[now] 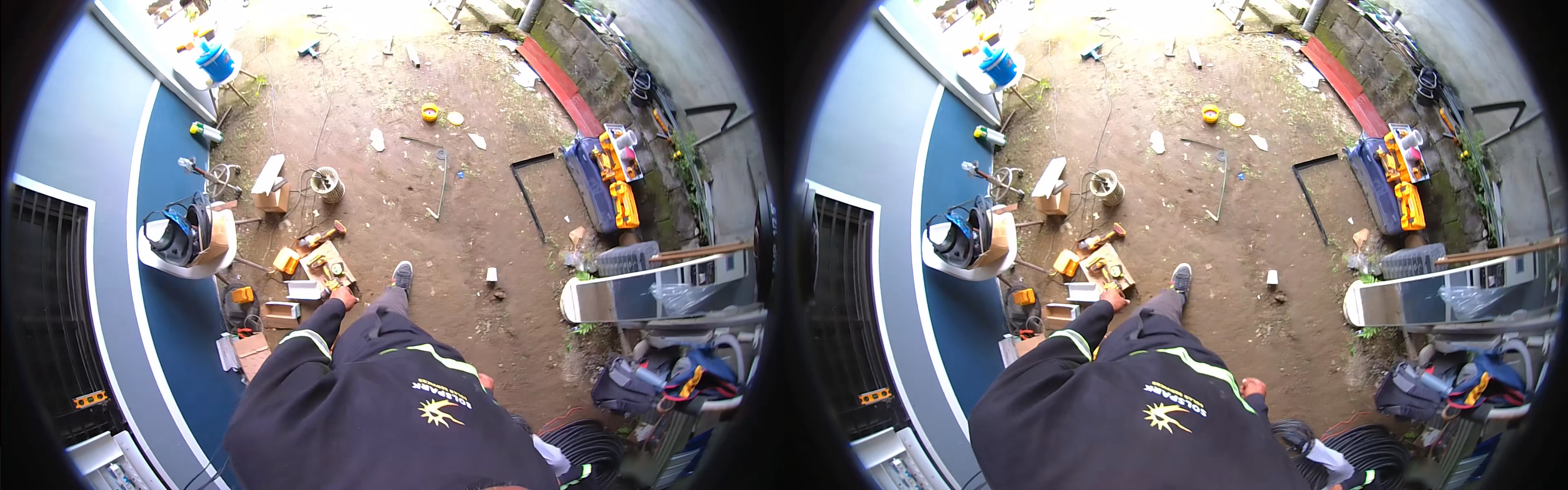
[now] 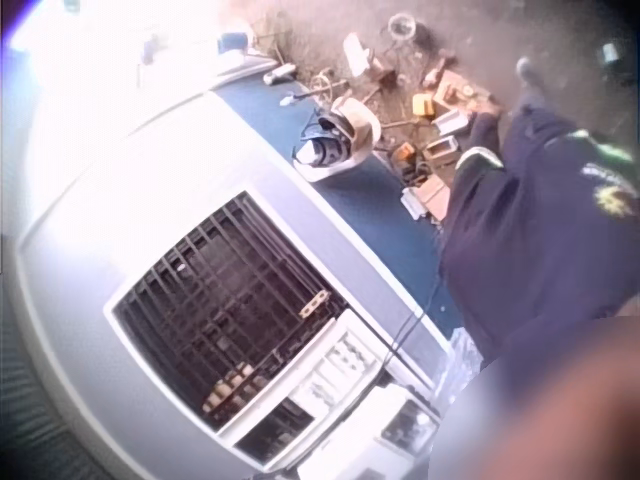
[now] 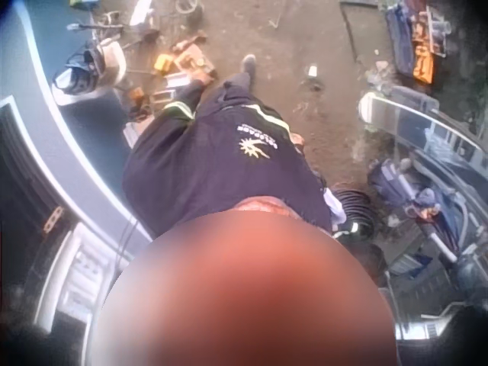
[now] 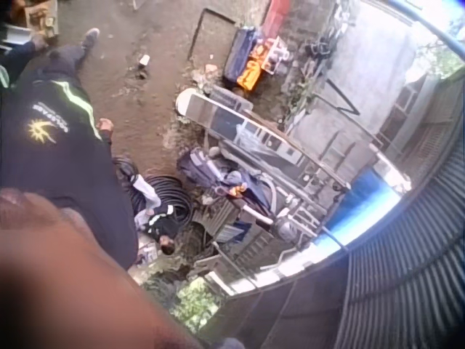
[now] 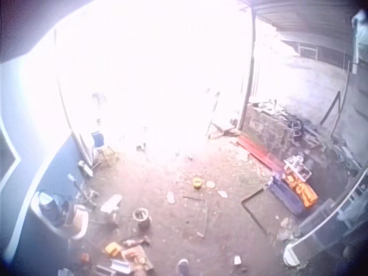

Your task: The person walks to a large blue and white cylindrical tank and uses a hammer to install metal fasteners into pre-drilled holes along the tank's surface. They repeatedly position and strike the fasteners to secure them.

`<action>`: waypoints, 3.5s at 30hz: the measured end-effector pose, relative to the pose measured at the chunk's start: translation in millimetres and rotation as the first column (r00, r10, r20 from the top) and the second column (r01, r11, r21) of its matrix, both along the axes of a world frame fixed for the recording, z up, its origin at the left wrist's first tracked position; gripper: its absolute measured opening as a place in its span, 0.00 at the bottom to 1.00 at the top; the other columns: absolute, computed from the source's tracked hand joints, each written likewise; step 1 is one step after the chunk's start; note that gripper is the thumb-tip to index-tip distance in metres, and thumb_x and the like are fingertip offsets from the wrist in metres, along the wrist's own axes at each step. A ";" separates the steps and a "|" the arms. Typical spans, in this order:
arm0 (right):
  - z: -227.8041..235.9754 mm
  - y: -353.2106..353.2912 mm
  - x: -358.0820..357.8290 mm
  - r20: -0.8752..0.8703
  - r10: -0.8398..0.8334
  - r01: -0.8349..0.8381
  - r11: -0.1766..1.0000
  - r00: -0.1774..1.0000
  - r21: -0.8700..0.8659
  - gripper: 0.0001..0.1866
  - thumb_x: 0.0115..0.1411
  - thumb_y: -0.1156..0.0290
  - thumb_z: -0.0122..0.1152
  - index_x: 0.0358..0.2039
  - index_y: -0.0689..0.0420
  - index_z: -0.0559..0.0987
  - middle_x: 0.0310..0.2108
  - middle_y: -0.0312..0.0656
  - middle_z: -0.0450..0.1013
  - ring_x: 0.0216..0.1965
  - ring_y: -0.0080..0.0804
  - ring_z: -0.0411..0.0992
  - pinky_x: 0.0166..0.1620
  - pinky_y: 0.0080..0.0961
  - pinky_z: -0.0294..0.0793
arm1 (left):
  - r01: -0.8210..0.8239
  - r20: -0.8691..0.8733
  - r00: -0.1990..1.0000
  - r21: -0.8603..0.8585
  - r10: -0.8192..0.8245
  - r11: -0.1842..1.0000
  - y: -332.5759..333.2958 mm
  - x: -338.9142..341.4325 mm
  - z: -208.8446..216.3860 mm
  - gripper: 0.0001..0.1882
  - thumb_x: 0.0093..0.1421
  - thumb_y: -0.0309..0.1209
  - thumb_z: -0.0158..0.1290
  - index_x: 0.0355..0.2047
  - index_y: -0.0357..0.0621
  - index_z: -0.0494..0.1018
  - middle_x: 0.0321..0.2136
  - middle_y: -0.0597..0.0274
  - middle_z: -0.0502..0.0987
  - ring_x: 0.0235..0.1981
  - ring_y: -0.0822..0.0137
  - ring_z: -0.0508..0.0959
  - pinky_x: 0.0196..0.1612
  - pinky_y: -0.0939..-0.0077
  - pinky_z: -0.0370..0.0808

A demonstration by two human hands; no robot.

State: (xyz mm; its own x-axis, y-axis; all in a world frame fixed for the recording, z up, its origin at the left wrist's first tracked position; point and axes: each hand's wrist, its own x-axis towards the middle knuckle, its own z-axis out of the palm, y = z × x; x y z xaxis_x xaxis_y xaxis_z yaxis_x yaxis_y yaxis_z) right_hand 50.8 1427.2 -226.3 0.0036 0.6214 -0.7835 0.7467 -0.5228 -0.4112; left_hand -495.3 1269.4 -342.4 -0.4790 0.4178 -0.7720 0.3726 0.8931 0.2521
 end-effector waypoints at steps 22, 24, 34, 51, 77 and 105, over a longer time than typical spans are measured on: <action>-222.6 597.4 -426.3 0.177 0.598 -0.606 0.795 0.781 -0.011 0.15 0.62 0.68 0.63 0.49 0.53 0.86 0.42 0.48 0.84 0.33 0.37 0.84 0.36 0.35 0.84 | -0.479 -0.244 0.828 0.158 0.505 0.863 236.7 -244.1 -10.7 0.09 0.57 0.32 0.65 0.35 0.41 0.84 0.29 0.52 0.86 0.29 0.64 0.87 0.35 0.64 0.83; -251.3 659.2 -478.3 0.421 0.732 -0.799 0.600 0.536 -0.026 0.16 0.59 0.67 0.65 0.47 0.50 0.88 0.42 0.49 0.84 0.35 0.37 0.85 0.38 0.34 0.85 | -0.866 0.051 0.490 0.144 0.870 0.480 282.0 -252.3 1.2 0.09 0.58 0.29 0.60 0.38 0.41 0.84 0.27 0.51 0.85 0.22 0.58 0.85 0.29 0.64 0.84; -118.8 970.5 -855.4 0.006 0.603 -0.597 0.789 0.798 0.146 0.10 0.62 0.72 0.67 0.44 0.58 0.85 0.28 0.41 0.82 0.22 0.29 0.80 0.23 0.27 0.80 | -0.606 -0.010 0.780 0.240 0.626 0.759 483.0 -401.9 27.0 0.20 0.57 0.45 0.67 0.45 0.47 0.84 0.37 0.51 0.86 0.41 0.53 0.86 0.47 0.62 0.80; -101.0 1029.6 -1282.1 0.022 0.642 -0.631 0.747 0.767 0.211 0.42 0.57 0.47 0.72 0.67 0.54 0.70 0.55 0.58 0.72 0.58 0.56 0.72 0.60 0.46 0.72 | -0.075 -0.242 0.967 0.053 0.085 0.996 928.9 -1154.0 -126.6 0.22 0.58 0.43 0.65 0.49 0.44 0.81 0.44 0.42 0.84 0.50 0.43 0.82 0.55 0.52 0.78; -160.9 1134.5 -1560.2 0.339 0.115 -0.109 0.993 0.934 -0.037 0.56 0.28 0.55 0.78 0.61 0.55 0.65 0.55 0.61 0.64 0.49 0.64 0.71 0.46 0.54 0.73 | -0.007 -0.434 0.900 -0.101 -0.038 0.995 1483.7 -1398.6 -676.2 0.21 0.56 0.44 0.58 0.36 0.36 0.82 0.35 0.40 0.85 0.42 0.43 0.86 0.49 0.52 0.81; -64.6 752.8 -1596.0 -0.598 -0.732 0.883 -0.012 -0.328 -0.470 0.23 0.71 0.47 0.57 0.43 0.57 0.84 0.41 0.39 0.82 0.41 0.29 0.81 0.48 0.37 0.78 | 0.025 -0.181 -0.944 0.794 -0.277 -0.607 1228.5 -1121.3 119.9 0.17 0.50 0.29 0.62 0.42 0.44 0.77 0.35 0.51 0.74 0.33 0.47 0.78 0.35 0.50 0.76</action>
